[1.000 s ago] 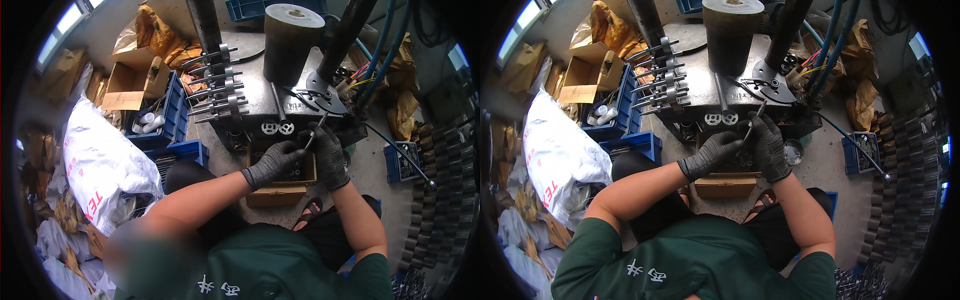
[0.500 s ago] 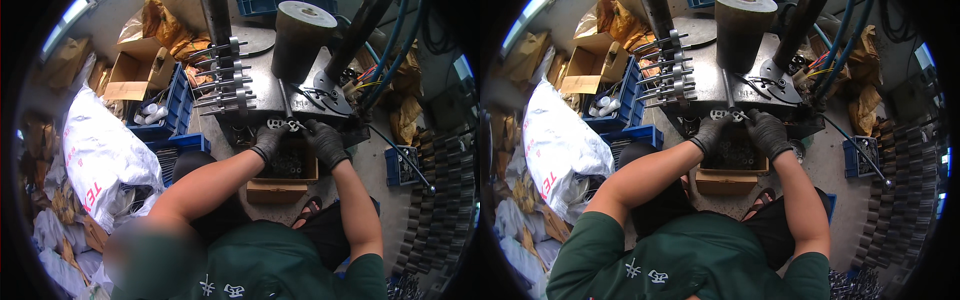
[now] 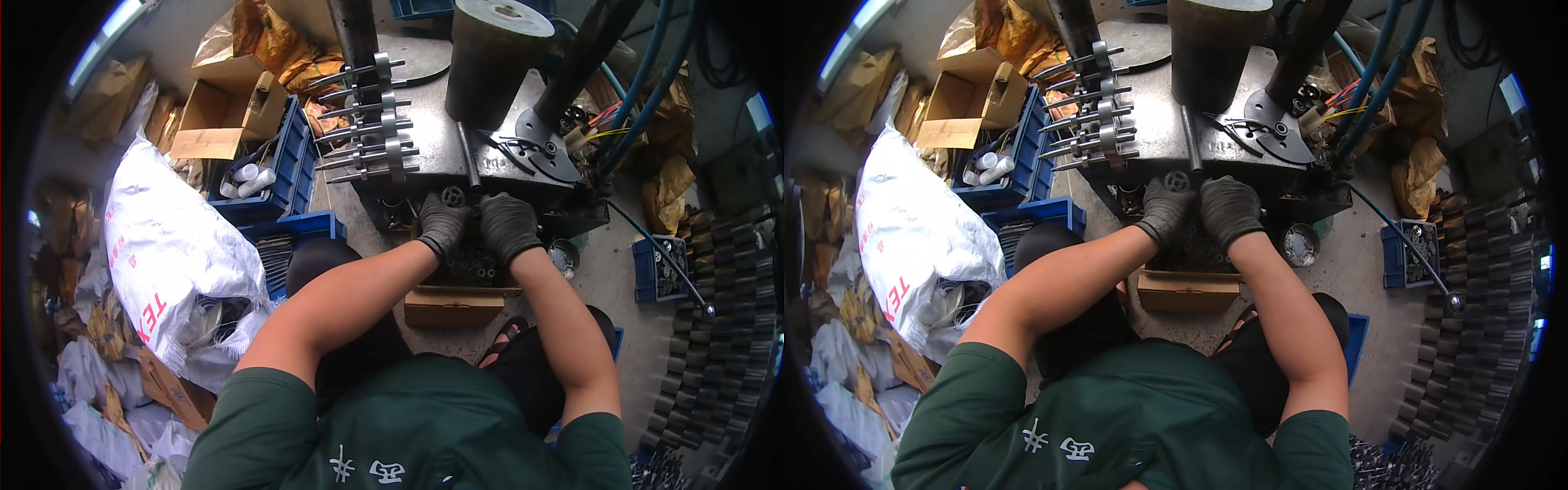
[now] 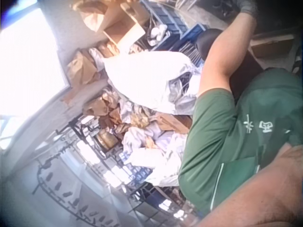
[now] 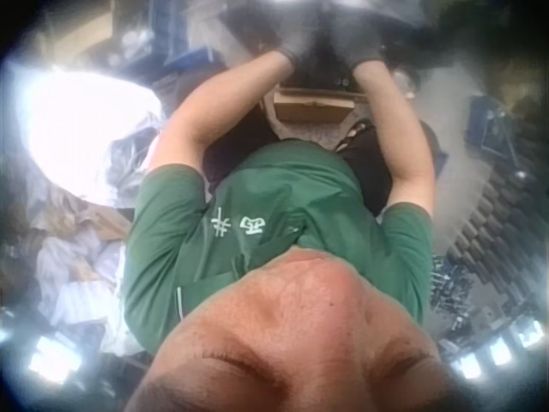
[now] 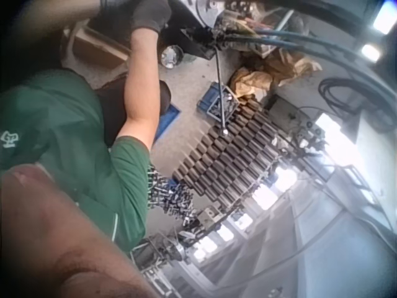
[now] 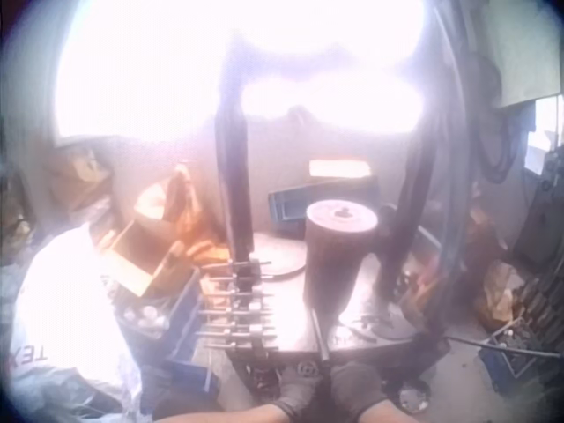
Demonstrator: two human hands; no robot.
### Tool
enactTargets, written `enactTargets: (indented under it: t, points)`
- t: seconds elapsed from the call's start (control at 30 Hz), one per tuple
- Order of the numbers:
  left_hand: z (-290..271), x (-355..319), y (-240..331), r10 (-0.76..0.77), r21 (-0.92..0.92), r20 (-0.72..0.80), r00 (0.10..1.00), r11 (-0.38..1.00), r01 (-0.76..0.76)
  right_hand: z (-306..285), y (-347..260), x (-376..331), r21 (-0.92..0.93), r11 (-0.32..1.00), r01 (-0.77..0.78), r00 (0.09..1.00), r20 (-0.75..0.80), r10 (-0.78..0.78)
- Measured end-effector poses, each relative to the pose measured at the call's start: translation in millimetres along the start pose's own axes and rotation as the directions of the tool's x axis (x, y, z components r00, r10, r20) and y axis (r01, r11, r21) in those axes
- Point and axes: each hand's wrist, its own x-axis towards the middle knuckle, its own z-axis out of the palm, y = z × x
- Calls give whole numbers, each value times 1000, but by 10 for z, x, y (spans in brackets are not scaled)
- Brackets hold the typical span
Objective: Assembling metal components by sliding rings onto a rod and using a press machine.
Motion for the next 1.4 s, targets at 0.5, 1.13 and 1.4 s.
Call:
enactTargets:
  t: [0.5, 1.13, 1.4]
  points:
    - [-66, 93, -79, -34, -338, 213, 976, 935, 107, 230, 94, -154, 650, 750, -122, 987, 1, 160]
    - [-397, 420, -480, -77, -443, 702, 708, 731, 519, 573, 63, -410, 952, -302, 54, 993, -20, 115]
    - [-347, -623, -70, 173, -278, 835, 522, 952, 128, 176, 63, -678, 726, -676, 124, 991, -50, 128]
